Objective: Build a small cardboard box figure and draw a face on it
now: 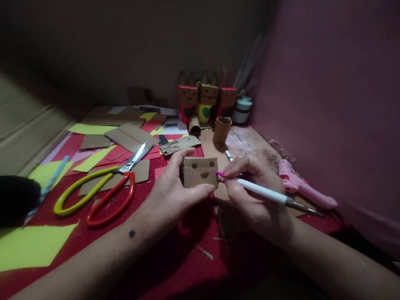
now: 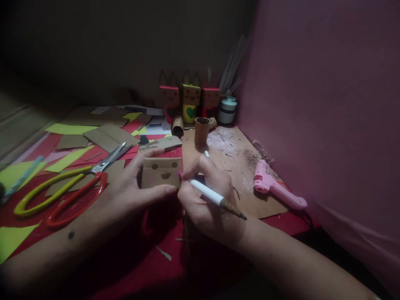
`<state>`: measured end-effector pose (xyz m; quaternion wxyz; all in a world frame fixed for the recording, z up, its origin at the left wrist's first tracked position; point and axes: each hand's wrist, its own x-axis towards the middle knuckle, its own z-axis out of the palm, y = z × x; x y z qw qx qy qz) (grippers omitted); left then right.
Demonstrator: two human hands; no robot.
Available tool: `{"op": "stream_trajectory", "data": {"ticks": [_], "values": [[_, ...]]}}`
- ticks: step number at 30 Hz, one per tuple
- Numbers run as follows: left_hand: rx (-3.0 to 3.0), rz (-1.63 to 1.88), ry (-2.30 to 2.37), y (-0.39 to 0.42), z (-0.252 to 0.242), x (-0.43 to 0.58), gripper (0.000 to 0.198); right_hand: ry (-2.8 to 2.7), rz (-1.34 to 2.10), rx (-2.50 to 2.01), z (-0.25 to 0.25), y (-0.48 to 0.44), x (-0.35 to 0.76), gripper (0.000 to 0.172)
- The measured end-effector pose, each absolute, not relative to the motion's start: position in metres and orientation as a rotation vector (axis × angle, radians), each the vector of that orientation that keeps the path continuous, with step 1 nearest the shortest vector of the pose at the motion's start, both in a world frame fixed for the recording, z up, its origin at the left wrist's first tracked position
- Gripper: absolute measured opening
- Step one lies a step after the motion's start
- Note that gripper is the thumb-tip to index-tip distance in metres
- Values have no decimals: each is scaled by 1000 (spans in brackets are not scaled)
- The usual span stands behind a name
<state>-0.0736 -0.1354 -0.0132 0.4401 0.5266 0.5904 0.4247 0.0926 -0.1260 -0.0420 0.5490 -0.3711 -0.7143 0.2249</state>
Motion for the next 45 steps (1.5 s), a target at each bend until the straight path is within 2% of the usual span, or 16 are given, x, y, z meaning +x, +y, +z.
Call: {"op": "stream_trajectory", "data": {"ticks": [24, 45], "values": [[1319, 1050, 1463, -137, -13, -72, 69, -1735, 569, -859, -43, -126, 94, 21], [1321, 1059, 1457, -137, -14, -72, 72, -1697, 519, -905, -41, -127, 89, 14]]}}
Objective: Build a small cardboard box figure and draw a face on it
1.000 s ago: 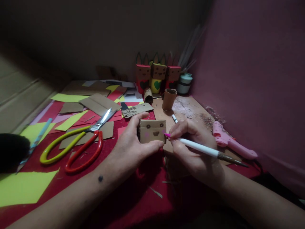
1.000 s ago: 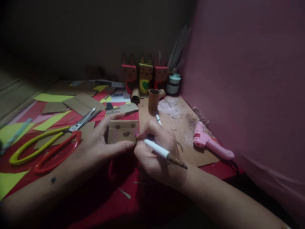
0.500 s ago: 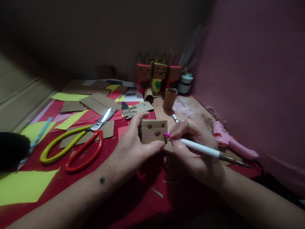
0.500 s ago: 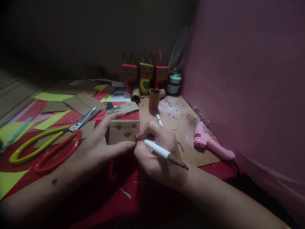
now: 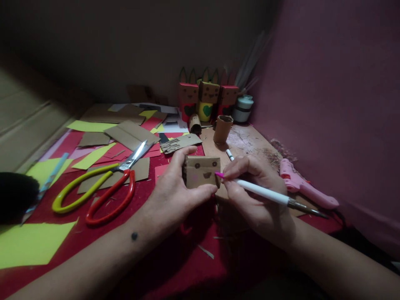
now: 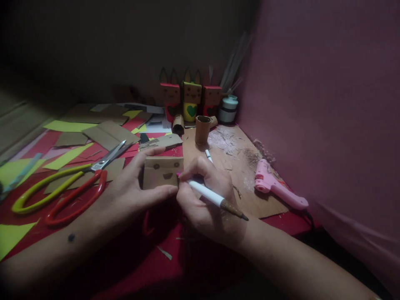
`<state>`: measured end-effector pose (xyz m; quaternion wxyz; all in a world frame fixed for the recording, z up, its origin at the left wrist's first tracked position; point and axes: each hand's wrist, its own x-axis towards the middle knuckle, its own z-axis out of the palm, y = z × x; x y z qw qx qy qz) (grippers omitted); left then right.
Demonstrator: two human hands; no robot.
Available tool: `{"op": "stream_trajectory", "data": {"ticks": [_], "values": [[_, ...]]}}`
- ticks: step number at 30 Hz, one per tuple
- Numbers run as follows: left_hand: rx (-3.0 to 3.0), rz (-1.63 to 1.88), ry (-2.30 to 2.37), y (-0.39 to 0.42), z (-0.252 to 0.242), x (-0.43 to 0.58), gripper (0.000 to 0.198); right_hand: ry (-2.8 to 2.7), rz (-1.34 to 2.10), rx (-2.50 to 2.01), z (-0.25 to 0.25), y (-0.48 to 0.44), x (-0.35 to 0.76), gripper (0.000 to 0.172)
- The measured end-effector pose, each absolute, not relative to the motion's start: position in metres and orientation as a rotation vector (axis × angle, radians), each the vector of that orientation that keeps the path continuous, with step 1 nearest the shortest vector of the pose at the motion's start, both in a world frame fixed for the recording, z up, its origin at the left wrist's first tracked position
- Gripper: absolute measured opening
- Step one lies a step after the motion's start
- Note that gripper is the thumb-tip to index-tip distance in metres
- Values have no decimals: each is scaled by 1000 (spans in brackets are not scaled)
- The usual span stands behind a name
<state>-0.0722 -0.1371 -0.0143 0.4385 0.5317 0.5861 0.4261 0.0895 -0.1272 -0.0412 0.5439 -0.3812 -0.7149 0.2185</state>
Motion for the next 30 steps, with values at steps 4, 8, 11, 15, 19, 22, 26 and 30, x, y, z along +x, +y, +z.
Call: {"op": "stream_trajectory", "data": {"ticks": [4, 8, 11, 15, 19, 22, 26, 30], "values": [[1324, 1059, 1435, -136, -16, -73, 74, -1668, 563, -923, -40, -129, 89, 14], [1326, 1041, 1420, -133, -17, -75, 77, -1601, 637, -905, -36, -133, 90, 15], [1311, 1022, 1418, -132, -17, -77, 77, -1573, 657, -874, -35, -134, 91, 17], [1301, 986, 1375, -133, -16, -78, 77, -1574, 673, -849, -36, -134, 93, 18], [1286, 993, 1345, -131, -17, -79, 76, -1565, 659, -844, -36, -134, 93, 16], [1264, 976, 1310, -130, -17, -80, 78, -1559, 667, -858, -34, -135, 92, 15], [1260, 963, 1295, -131, -16, -81, 81, -1539, 658, -860, -35, -135, 92, 15], [1248, 941, 1284, -133, -15, -81, 86, -1499, 644, -815, -38, -132, 94, 13]]}}
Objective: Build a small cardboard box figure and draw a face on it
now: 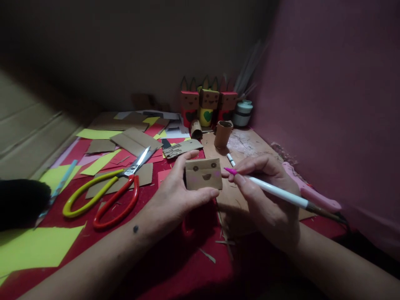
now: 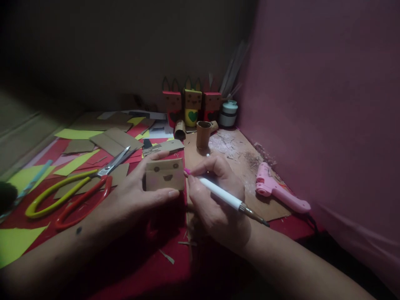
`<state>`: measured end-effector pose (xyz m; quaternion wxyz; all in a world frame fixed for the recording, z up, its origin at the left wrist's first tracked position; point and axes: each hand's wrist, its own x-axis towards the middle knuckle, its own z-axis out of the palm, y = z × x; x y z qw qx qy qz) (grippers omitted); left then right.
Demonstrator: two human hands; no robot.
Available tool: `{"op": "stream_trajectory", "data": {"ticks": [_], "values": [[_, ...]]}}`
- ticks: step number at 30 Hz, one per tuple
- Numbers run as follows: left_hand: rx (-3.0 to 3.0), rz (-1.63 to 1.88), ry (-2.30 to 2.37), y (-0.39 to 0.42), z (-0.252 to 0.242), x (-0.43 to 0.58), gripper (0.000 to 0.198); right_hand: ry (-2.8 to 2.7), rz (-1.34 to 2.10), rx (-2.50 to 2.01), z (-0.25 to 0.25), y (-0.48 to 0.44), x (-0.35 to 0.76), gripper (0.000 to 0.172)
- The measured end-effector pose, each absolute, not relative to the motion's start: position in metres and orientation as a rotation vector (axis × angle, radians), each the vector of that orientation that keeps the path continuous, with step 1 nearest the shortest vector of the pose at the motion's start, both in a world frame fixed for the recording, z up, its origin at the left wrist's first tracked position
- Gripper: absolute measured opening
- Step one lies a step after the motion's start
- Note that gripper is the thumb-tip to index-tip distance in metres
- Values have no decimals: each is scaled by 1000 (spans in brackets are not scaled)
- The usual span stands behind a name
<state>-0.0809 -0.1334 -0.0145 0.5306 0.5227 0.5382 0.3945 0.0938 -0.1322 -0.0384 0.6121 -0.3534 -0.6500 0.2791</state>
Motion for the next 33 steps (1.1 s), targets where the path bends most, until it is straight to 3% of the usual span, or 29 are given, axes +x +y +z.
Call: {"op": "stream_trajectory", "data": {"ticks": [12, 23, 33], "values": [[1275, 1004, 1340, -129, -22, -82, 82, -1013, 1226, -656, -31, -101, 99, 10], [1316, 1099, 1345, -119, -37, -84, 92, -914, 1143, -710, -38, -83, 100, 11], [1333, 1151, 1362, -119, -38, -82, 89, -840, 1162, -677, -37, -72, 102, 9]]}}
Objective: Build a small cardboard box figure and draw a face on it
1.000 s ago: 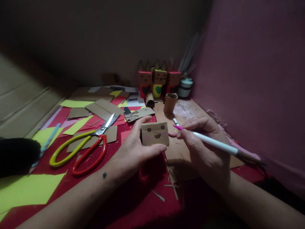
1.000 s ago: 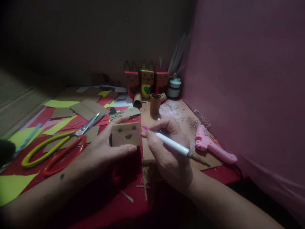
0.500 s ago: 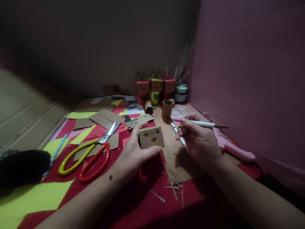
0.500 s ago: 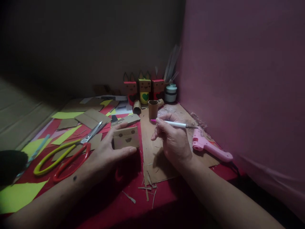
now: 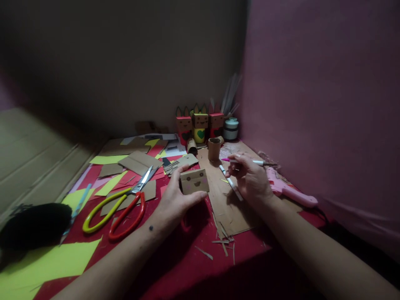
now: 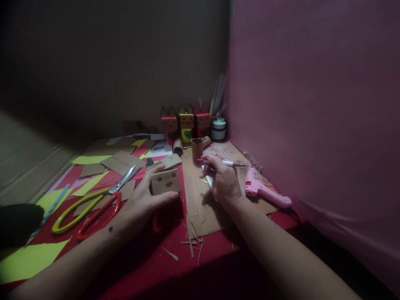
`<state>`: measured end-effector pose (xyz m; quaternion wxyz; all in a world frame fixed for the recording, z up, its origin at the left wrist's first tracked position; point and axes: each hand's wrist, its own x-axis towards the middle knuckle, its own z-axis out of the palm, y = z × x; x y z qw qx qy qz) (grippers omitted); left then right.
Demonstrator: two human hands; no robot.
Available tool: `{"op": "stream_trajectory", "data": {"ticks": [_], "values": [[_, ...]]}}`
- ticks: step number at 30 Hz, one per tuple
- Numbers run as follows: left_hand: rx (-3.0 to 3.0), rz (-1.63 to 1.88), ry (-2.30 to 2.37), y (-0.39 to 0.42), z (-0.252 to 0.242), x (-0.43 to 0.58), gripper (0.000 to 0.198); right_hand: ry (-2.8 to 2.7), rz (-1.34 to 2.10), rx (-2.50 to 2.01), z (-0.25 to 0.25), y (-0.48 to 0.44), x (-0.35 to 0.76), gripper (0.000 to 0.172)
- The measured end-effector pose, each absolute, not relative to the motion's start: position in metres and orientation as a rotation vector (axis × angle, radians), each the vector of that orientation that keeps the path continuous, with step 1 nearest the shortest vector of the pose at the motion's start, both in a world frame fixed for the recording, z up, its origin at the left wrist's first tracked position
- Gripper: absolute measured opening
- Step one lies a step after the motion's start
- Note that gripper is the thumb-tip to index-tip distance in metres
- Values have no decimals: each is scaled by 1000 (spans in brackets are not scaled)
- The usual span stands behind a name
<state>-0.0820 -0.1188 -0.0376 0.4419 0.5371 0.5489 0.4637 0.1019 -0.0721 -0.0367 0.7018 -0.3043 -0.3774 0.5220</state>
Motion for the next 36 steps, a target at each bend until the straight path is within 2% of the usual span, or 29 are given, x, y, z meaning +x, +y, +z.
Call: {"op": "stream_trajectory", "data": {"ticks": [9, 14, 17, 23, 28, 30, 34, 36], "values": [[1419, 1154, 1474, -117, -29, -87, 93, -817, 1275, -663, -37, -68, 102, 17], [1656, 1183, 1202, -117, -51, -80, 95, -773, 1268, -631, -35, -68, 105, 21], [1617, 1084, 1119, -120, -62, -76, 90, -767, 1277, -631, -35, -68, 106, 21], [1555, 999, 1165, -124, -56, -76, 65, -759, 1292, -651, -36, -70, 104, 20], [1605, 997, 1183, -113, -57, -58, 62, -717, 1271, -627, -28, -75, 109, 13], [1657, 972, 1220, -108, -60, -52, 65, -712, 1252, -615, -24, -78, 112, 12], [1781, 933, 1268, -109, -57, -61, 98, -705, 1241, -594, -18, -82, 116, 10], [1852, 905, 1253, -112, -51, -80, 96, -700, 1246, -597, -18, -83, 117, 9]]}}
